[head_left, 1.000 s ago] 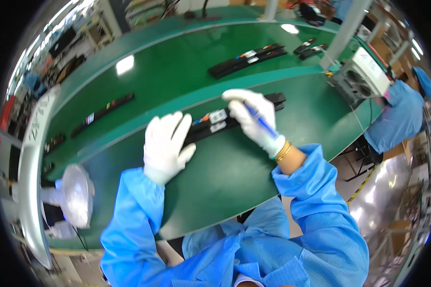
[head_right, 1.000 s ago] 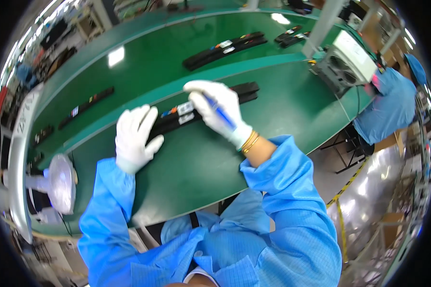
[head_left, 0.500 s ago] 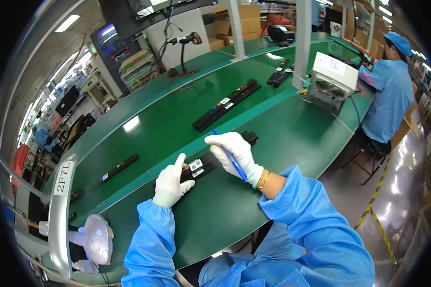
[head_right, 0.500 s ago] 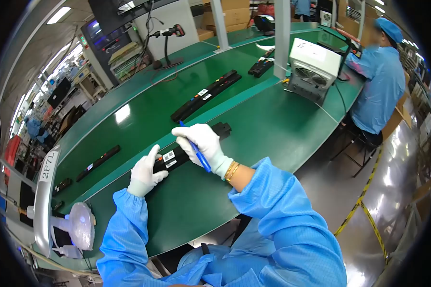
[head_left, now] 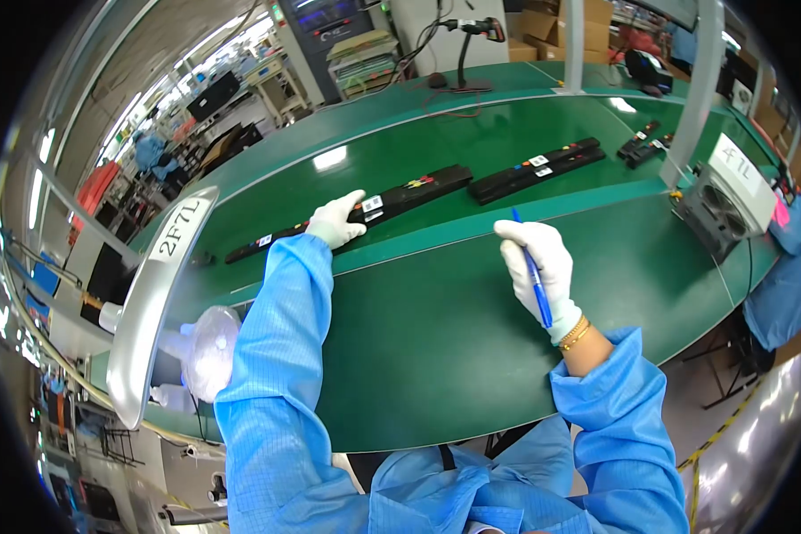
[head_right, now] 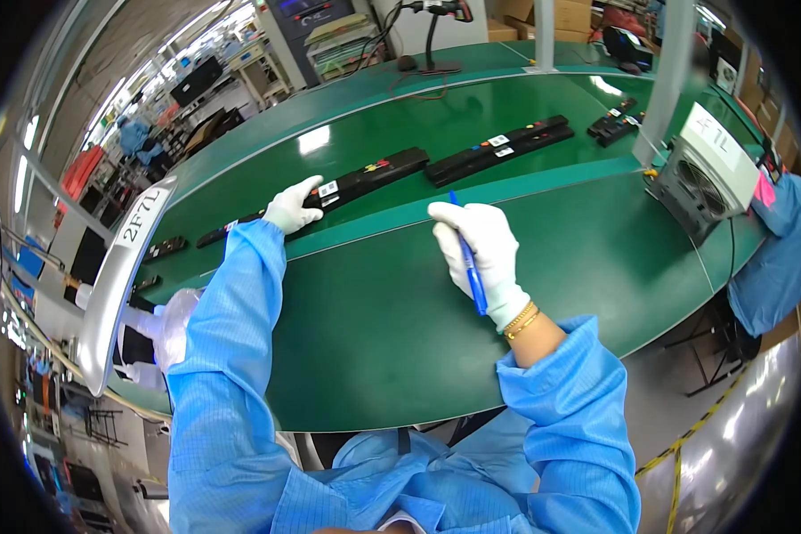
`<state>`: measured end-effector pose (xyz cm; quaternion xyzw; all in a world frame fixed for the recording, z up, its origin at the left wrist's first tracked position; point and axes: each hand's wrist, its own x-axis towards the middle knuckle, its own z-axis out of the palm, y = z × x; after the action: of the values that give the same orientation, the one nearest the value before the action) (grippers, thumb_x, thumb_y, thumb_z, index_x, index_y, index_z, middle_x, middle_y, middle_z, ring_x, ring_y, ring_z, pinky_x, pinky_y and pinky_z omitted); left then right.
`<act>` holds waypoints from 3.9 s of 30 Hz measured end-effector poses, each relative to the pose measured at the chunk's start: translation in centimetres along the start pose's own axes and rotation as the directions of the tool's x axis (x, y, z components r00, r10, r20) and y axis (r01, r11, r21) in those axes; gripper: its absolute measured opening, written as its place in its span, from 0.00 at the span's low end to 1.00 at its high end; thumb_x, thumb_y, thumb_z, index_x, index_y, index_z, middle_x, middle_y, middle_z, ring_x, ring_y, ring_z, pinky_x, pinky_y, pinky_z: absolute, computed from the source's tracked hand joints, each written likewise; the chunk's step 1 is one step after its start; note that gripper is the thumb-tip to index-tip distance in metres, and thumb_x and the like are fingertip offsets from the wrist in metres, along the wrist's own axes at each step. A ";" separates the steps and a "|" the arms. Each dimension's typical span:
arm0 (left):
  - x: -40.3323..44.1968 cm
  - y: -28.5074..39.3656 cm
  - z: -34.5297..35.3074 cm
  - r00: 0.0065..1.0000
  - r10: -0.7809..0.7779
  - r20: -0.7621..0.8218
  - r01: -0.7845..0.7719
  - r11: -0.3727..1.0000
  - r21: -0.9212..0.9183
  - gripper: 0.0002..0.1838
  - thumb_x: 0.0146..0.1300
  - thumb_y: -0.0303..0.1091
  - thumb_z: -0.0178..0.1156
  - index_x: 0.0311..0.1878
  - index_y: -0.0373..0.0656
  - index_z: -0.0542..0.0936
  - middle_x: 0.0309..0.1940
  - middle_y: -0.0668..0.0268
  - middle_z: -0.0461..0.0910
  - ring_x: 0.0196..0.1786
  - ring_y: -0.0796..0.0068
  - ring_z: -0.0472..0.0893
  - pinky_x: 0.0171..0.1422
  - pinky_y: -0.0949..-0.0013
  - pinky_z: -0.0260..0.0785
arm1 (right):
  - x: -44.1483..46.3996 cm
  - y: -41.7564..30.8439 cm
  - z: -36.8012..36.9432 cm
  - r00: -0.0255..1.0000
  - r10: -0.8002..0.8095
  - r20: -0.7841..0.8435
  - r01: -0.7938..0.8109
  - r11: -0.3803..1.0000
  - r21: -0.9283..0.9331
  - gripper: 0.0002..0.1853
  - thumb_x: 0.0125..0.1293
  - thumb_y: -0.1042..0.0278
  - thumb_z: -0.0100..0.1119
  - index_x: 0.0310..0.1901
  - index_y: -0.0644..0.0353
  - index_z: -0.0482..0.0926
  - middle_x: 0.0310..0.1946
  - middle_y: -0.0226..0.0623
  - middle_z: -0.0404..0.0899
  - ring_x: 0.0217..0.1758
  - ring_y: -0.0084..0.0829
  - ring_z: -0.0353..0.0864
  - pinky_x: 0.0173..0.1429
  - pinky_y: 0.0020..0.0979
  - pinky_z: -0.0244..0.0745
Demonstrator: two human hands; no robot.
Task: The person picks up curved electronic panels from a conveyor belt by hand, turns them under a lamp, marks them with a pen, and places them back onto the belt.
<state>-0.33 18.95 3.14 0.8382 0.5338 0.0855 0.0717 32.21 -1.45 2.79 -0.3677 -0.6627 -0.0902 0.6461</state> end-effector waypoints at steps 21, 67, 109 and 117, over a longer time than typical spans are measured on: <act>-4.3 -13.1 -2.0 0.800 -0.180 -0.572 0.363 0.904 0.224 0.19 0.66 0.38 0.61 0.60 0.53 0.77 0.47 0.58 0.81 0.52 0.53 0.81 0.55 0.53 0.74 | -0.8 -0.1 0.3 0.913 0.346 0.216 -0.378 0.917 0.129 0.15 0.64 0.81 0.63 0.51 0.56 0.84 0.28 0.27 0.80 0.33 0.21 0.77 0.42 0.25 0.72; -16.9 4.4 5.2 0.810 -0.158 -0.565 -0.361 0.624 -0.692 0.15 0.72 0.27 0.57 0.60 0.38 0.78 0.45 0.68 0.81 0.44 0.79 0.80 0.54 0.74 0.73 | -2.1 4.0 -0.2 0.589 0.527 0.612 -0.632 -0.171 0.756 0.26 0.77 0.57 0.50 0.71 0.56 0.66 0.69 0.42 0.72 0.61 0.39 0.81 0.62 0.39 0.79; -16.8 2.5 4.3 0.448 0.296 -0.844 -0.483 0.874 0.051 0.19 0.28 0.13 0.62 0.27 0.46 0.77 0.33 0.64 0.75 0.44 0.59 0.79 0.42 0.64 0.73 | -2.3 2.5 0.9 0.640 0.499 0.584 -0.652 -0.049 0.757 0.31 0.71 0.72 0.53 0.75 0.57 0.61 0.70 0.43 0.70 0.70 0.40 0.74 0.75 0.48 0.68; -16.7 2.5 3.8 0.450 0.352 -0.821 -0.529 0.845 0.073 0.19 0.30 0.13 0.62 0.26 0.46 0.70 0.32 0.63 0.76 0.43 0.57 0.79 0.51 0.61 0.72 | -2.5 2.8 1.1 0.648 0.481 0.590 -0.637 -0.082 0.766 0.29 0.71 0.72 0.53 0.73 0.56 0.64 0.70 0.44 0.71 0.68 0.41 0.75 0.74 0.49 0.69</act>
<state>-4.22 2.65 -1.19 0.8022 0.2574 0.5245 -0.1232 32.80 0.24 -0.69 -0.1358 -0.3907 0.6334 0.6541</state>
